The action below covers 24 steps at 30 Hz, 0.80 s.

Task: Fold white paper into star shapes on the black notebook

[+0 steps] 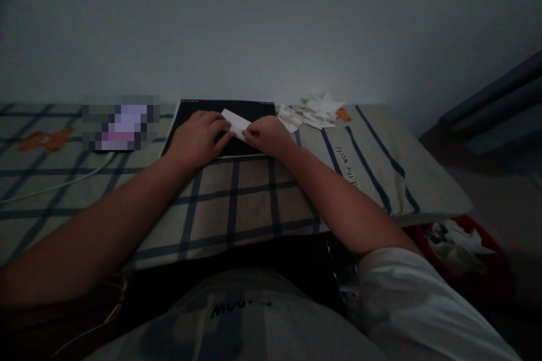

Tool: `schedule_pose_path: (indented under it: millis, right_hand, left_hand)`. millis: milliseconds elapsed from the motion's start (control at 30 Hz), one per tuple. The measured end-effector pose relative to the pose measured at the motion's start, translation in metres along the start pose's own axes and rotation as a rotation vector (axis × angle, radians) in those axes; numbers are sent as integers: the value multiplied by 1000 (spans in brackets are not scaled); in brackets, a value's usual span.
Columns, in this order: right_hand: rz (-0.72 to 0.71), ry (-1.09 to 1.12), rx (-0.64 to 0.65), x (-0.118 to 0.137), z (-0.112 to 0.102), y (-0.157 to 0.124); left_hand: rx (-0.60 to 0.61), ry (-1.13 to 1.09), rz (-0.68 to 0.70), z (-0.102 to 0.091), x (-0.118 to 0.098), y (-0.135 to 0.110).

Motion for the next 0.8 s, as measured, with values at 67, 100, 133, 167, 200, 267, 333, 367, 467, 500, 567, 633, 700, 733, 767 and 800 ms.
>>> schedule_pose_path:
  millis: [67, 100, 133, 167, 200, 267, 333, 367, 467, 500, 567, 633, 700, 733, 767, 800]
  right_hand:
    - [-31, 31, 14, -1, 1, 0]
    - [-60, 48, 25, -1, 2, 0]
    - [-93, 65, 40, -1, 3, 0]
    - [-124, 80, 55, -1, 4, 0]
    - [-150, 92, 68, -1, 5, 0]
    - [-174, 107, 78, -3, 5, 0]
    - [-151, 107, 55, -8, 4, -1]
    - [-130, 102, 42, -10, 4, -2]
    - [-82, 71, 83, -15, 5, -4]
    - [-78, 59, 120, -16, 6, -5]
    - [-77, 40, 186, -15, 8, -6]
    - [-77, 28, 220, -13, 9, -7]
    - [-86, 22, 226, -10, 8, -7]
    - [-96, 20, 224, -8, 7, -7]
    - [-110, 18, 218, -6, 6, -8]
    - [-126, 18, 211, -5, 5, -8]
  left_hand:
    - [56, 22, -32, 2, -7, 0]
    - [83, 25, -37, 2, -9, 0]
    - [108, 27, -44, 2, -10, 0]
    - [131, 27, -50, 2, -11, 0]
    - [150, 27, -58, 2, -10, 0]
    - [180, 32, -83, 0, -9, 0]
    - [202, 42, -101, -1, -8, 0]
    - [209, 47, -107, -2, -7, 0]
    - [216, 62, -132, -3, -7, -1]
    - [214, 68, -140, -3, -6, -1]
    - [208, 80, -149, -3, -6, -1]
    - [195, 93, -147, -2, -5, -1]
    - [180, 102, -142, -1, -4, 0]
    - [175, 104, -141, 0, -3, 0]
    - [169, 103, -139, 1, -2, 1]
    - [160, 100, -136, 2, 0, 1]
Point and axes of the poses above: each hand's wrist, its own y-axis towards the middle knuckle, its own z-axis out of the palm, x = y × z, the point moved 4 cm from there along y, towards the middle knuckle, and after that the axes turned 8 degrees about x, right-handed, at the moved point
